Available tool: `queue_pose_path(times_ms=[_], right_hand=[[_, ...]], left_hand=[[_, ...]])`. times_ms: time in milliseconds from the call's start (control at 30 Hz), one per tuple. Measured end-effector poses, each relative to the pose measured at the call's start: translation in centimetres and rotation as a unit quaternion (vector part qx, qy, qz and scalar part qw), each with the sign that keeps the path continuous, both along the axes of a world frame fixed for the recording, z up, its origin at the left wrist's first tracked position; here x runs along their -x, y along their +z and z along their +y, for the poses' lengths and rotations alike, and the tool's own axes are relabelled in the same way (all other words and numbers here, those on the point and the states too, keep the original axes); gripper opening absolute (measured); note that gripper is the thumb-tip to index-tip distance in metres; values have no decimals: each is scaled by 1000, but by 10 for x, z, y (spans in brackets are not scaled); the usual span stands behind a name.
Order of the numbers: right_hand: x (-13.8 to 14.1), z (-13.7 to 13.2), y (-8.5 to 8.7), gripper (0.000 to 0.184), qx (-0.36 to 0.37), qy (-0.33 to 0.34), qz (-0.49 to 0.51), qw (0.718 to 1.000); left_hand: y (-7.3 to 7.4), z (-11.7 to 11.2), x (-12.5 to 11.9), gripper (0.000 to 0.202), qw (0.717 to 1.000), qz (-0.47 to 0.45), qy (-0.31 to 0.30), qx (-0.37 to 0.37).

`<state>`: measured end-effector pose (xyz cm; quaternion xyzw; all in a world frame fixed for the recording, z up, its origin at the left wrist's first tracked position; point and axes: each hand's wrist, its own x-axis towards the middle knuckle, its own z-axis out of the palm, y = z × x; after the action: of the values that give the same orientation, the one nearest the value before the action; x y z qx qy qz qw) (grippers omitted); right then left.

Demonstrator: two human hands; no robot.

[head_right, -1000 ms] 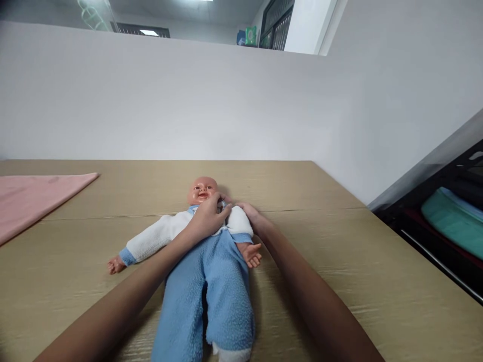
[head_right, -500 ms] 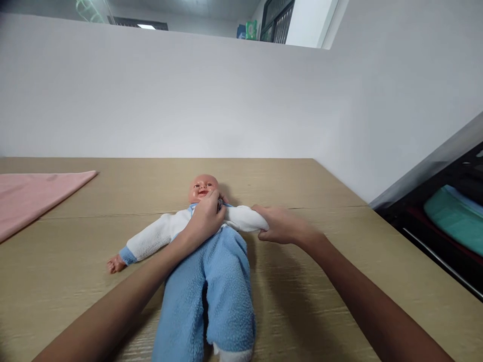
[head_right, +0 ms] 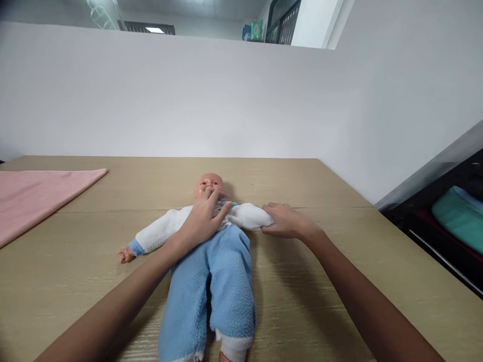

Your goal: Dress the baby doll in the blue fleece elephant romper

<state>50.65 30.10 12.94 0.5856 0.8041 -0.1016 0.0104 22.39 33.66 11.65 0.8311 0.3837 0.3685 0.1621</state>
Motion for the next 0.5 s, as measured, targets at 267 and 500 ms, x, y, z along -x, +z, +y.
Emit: queue_pose_path(times_ms=[267,500], right_hand=[[34,-41,-28,46,-223,-13,128,966],[87,-50,-41,27,-62,-40,479,875]], left_hand=[[-25,-17,82,19,992,-104,64,-18],[-43,-33,121,26,999,43,30,6]])
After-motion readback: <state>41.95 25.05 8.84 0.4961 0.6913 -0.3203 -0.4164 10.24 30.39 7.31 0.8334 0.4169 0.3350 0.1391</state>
